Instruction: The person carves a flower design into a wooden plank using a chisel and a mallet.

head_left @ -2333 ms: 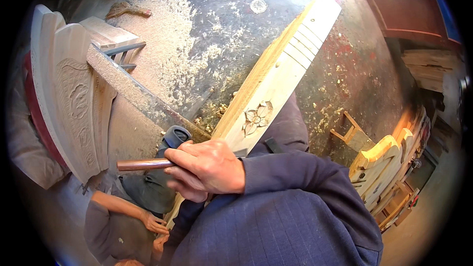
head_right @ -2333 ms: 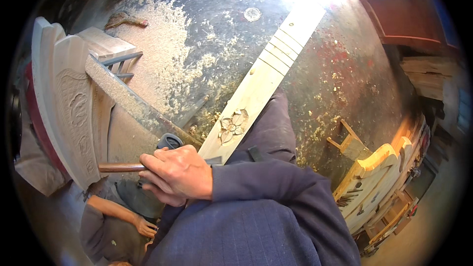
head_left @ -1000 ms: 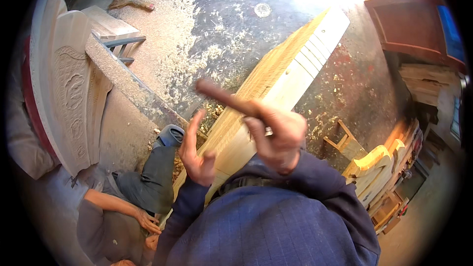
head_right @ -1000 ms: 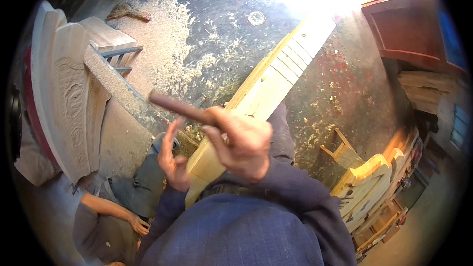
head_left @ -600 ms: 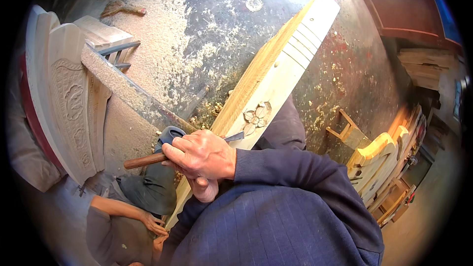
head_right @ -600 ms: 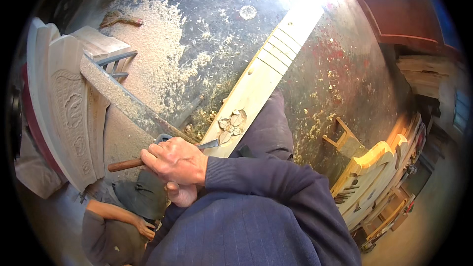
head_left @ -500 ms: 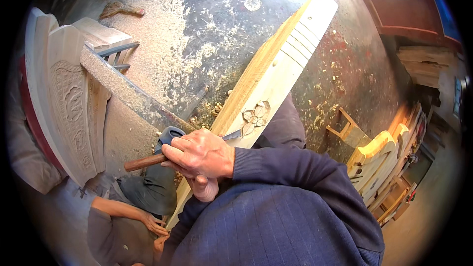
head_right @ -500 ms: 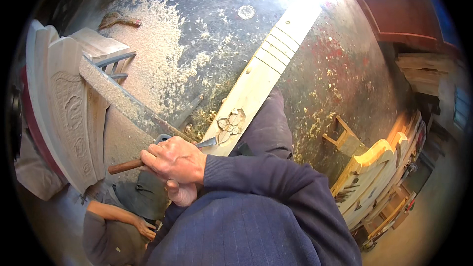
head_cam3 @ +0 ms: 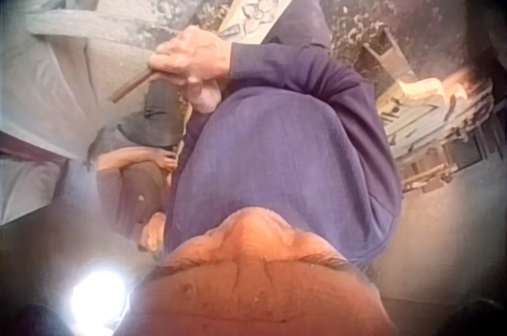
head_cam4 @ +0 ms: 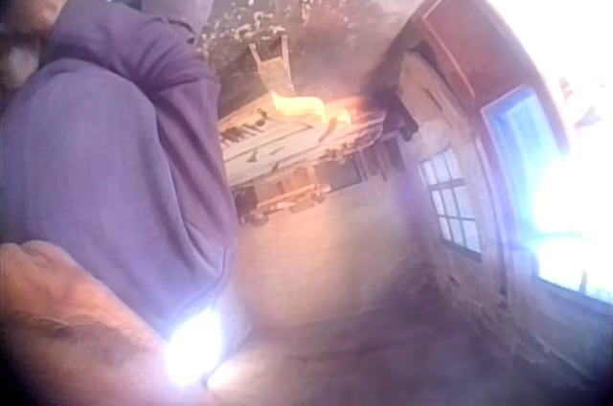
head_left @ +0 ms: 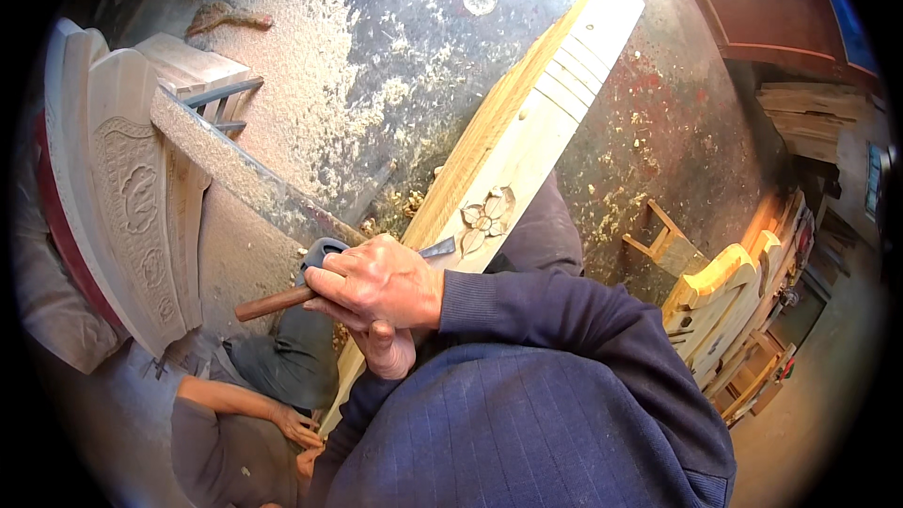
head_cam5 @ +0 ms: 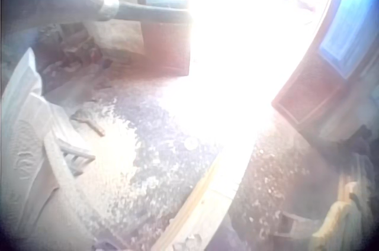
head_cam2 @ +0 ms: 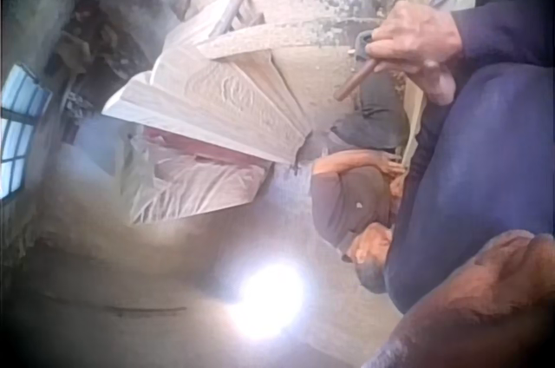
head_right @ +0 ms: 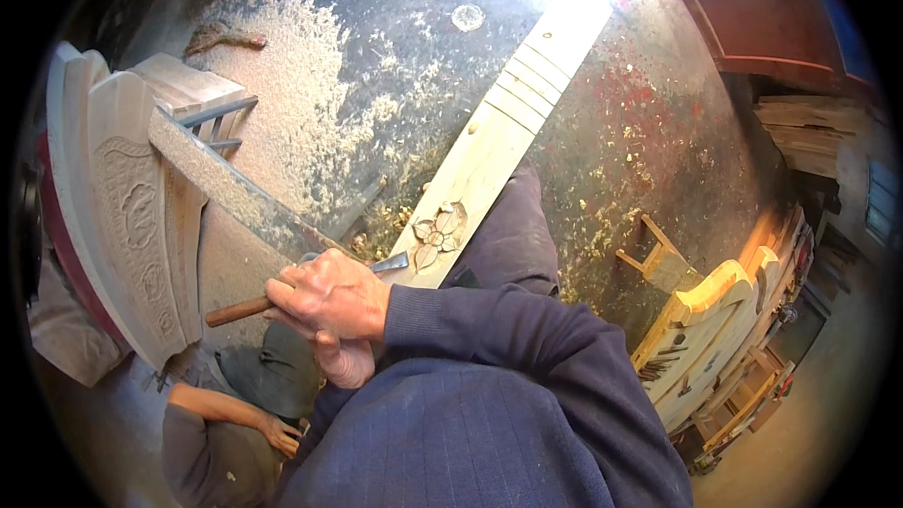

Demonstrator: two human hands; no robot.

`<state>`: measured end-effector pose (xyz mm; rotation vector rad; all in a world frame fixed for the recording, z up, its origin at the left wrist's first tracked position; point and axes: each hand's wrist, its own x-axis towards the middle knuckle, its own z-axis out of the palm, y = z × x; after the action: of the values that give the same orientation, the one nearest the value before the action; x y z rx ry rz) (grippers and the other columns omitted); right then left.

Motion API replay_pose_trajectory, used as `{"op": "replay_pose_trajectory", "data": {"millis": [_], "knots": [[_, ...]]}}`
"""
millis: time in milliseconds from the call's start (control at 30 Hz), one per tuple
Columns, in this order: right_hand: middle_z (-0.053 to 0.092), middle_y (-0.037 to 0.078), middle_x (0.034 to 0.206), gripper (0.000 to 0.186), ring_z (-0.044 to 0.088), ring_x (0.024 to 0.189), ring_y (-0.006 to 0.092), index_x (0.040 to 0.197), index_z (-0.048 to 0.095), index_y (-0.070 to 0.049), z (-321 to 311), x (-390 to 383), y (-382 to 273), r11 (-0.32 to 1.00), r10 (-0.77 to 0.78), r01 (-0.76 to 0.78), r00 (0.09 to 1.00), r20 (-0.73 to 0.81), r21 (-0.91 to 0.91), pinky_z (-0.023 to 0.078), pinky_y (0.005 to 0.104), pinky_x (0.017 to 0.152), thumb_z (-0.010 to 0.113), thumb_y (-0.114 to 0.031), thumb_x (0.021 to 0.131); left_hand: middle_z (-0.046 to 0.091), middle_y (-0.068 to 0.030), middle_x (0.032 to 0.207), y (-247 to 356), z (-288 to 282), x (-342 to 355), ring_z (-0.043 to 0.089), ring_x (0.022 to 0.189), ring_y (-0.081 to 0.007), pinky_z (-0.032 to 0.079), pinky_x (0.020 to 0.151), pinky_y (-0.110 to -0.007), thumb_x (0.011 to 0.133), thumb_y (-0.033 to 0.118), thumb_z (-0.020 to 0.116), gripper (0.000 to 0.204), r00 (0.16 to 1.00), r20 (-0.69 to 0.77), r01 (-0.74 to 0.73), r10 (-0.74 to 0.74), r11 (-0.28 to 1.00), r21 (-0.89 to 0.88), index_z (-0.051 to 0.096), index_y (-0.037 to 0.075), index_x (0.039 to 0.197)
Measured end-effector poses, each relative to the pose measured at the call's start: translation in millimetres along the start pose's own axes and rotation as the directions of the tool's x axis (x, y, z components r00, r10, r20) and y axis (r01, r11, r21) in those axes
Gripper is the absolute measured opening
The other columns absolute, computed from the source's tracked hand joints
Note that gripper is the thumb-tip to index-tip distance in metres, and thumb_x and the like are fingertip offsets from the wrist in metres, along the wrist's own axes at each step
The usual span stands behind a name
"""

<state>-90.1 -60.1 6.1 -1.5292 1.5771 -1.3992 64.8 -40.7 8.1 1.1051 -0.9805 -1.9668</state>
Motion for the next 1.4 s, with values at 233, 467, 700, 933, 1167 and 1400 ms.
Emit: {"op": "replay_pose_trajectory", "data": {"millis": [233,467,700,933,1167,1400], "knots": [[0.061,0.010,0.080,0.023,0.072,0.069,0.0328,0.097,0.056,-0.007,-3,1,1,0.999,-0.030,0.030,0.999,-0.019,0.024,0.058,0.0470,0.059,0.068,-0.026,0.093,0.041,-0.0062,0.163,-13,-12,0,0.044,0.151,-0.0248,0.038,0.126,-0.045,0.089,0.043,0.088,0.118,0.997,0.078,-0.013,0.015,1.000,-0.027,0.011,0.018,0.175],[0.051,0.005,0.075,0.030,0.064,0.063,0.0234,0.112,0.068,-0.006,-1,0,6,0.997,-0.079,0.075,0.986,-0.146,-0.029,0.051,0.0400,0.053,0.076,-0.031,0.097,0.039,-0.0067,0.164,5,7,3,0.043,0.150,-0.0240,0.039,0.125,-0.045,0.087,0.041,0.092,0.126,1.000,0.009,0.020,-0.020,0.998,0.052,0.006,0.017,0.176],[0.053,0.005,0.076,0.034,0.065,0.063,0.0237,0.116,0.069,-0.004,0,5,10,0.997,-0.071,0.061,0.976,-0.206,-0.056,0.052,0.0406,0.053,0.076,-0.029,0.094,0.045,-0.0080,0.158,16,16,17,0.049,0.145,-0.0236,0.042,0.122,-0.043,0.082,0.039,0.095,0.121,0.995,0.020,0.101,-0.102,0.994,0.046,0.019,0.011,0.173],[0.054,0.005,0.076,0.032,0.066,0.063,0.0249,0.115,0.070,-0.003,0,7,10,0.998,-0.035,0.021,0.972,-0.233,-0.062,0.051,0.0418,0.052,0.075,-0.029,0.096,0.050,-0.0084,0.153,19,9,25,0.052,0.142,-0.0247,0.043,0.121,-0.044,0.082,0.039,0.095,0.111,0.987,0.050,0.149,-0.154,0.984,0.093,0.031,0.008,0.167],[0.053,0.006,0.075,0.026,0.069,0.066,0.0266,0.096,0.057,-0.008,-4,10,7,0.996,-0.011,-0.009,0.975,-0.221,-0.091,0.054,0.0429,0.055,0.074,-0.028,0.095,0.046,-0.0107,0.159,20,5,27,0.051,0.146,-0.0287,0.041,0.125,-0.047,0.084,0.041,0.092,0.113,0.970,0.088,0.217,-0.225,0.972,0.093,0.025,0.009,0.170],[0.055,0.005,0.075,0.028,0.066,0.064,0.0256,0.109,0.066,-0.006,0,9,12,0.994,0.013,-0.041,0.969,-0.246,-0.106,0.051,0.0416,0.053,0.077,-0.027,0.095,0.044,-0.0104,0.161,25,21,32,0.046,0.149,-0.0287,0.039,0.127,-0.047,0.083,0.043,0.091,0.119,0.970,0.105,0.209,-0.219,0.973,0.098,0.021,0.009,0.173]]}}
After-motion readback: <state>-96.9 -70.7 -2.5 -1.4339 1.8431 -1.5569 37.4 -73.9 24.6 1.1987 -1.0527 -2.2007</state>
